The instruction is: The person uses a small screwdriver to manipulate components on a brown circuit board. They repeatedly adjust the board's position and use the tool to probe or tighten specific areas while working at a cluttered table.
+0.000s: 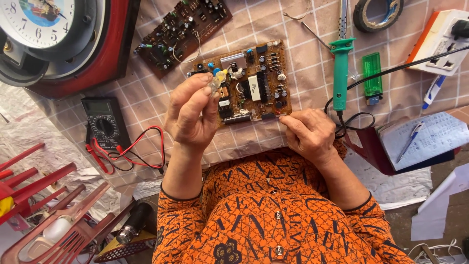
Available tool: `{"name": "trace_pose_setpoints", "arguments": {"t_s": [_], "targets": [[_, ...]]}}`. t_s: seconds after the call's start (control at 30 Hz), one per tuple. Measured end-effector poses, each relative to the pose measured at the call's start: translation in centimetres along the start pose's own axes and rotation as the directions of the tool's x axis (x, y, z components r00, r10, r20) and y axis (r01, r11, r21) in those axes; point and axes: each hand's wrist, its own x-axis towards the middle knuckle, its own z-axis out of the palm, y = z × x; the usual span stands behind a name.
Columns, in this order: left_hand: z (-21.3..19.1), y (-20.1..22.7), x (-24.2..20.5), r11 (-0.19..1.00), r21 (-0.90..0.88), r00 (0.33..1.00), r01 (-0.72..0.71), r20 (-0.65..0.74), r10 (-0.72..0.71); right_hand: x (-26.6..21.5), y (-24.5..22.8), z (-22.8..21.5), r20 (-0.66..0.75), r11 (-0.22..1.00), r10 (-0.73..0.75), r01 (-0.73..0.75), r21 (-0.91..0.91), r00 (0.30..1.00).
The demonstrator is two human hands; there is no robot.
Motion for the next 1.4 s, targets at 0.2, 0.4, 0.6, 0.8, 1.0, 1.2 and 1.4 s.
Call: {"name": "trace_pose_setpoints", "arguments": {"t_s": [0.2, 0.4, 0.6, 0.8, 1.0, 1.2, 1.4], "targets": [[0.0, 0.1, -0.1, 0.999, -0.041, 1.0, -0.005, -0.003, 0.005, 0.3, -0.1, -0.1, -0.001, 1.0, 0.003, -0.003, 0.005, 1.0], [0.3, -0.6, -0.7, 1.0, -0.025, 1.0, -0.019, -0.007, 0.018, 0.2, 0.0, -0.1, 0.004, 1.0, 0.005, -0.004, -0.003, 1.0], [0.4, 0.8, 0.9, 0.999, -0.037, 0.999, 0.005, 0.055, -0.003, 0.1, 0.0, -0.1, 0.008, 1.0, 0.003, -0.003, -0.005, 1.0], [0.4, 1.0, 0.2, 0.997, -0.052, 0.997, 0.058, 0.044, -0.055, 0.1, 0.0, 0.0, -0.011, 1.0, -0.005, 0.005, -0.011, 1.0], [0.2, 1.1, -0.1, 0.999, -0.024, 0.996, 0.047, 0.079, -0.044, 0.0, 0.1, 0.1, -0.017, 1.0, -0.004, 0.004, -0.013, 1.0], [0.1, 1.5, 0.8, 0.997, 0.023, 0.991, 0.072, 0.111, -0.074, 0.1, 0.1, 0.1, -0.02, 1.0, -0.007, 0.006, -0.018, 1.0], [-0.2, 1.1, 0.3, 0.997, 0.079, 0.998, 0.013, 0.055, -0.017, -0.1, 0.1, 0.1, -0.019, 1.0, -0.009, 0.009, -0.003, 1.0]]}}
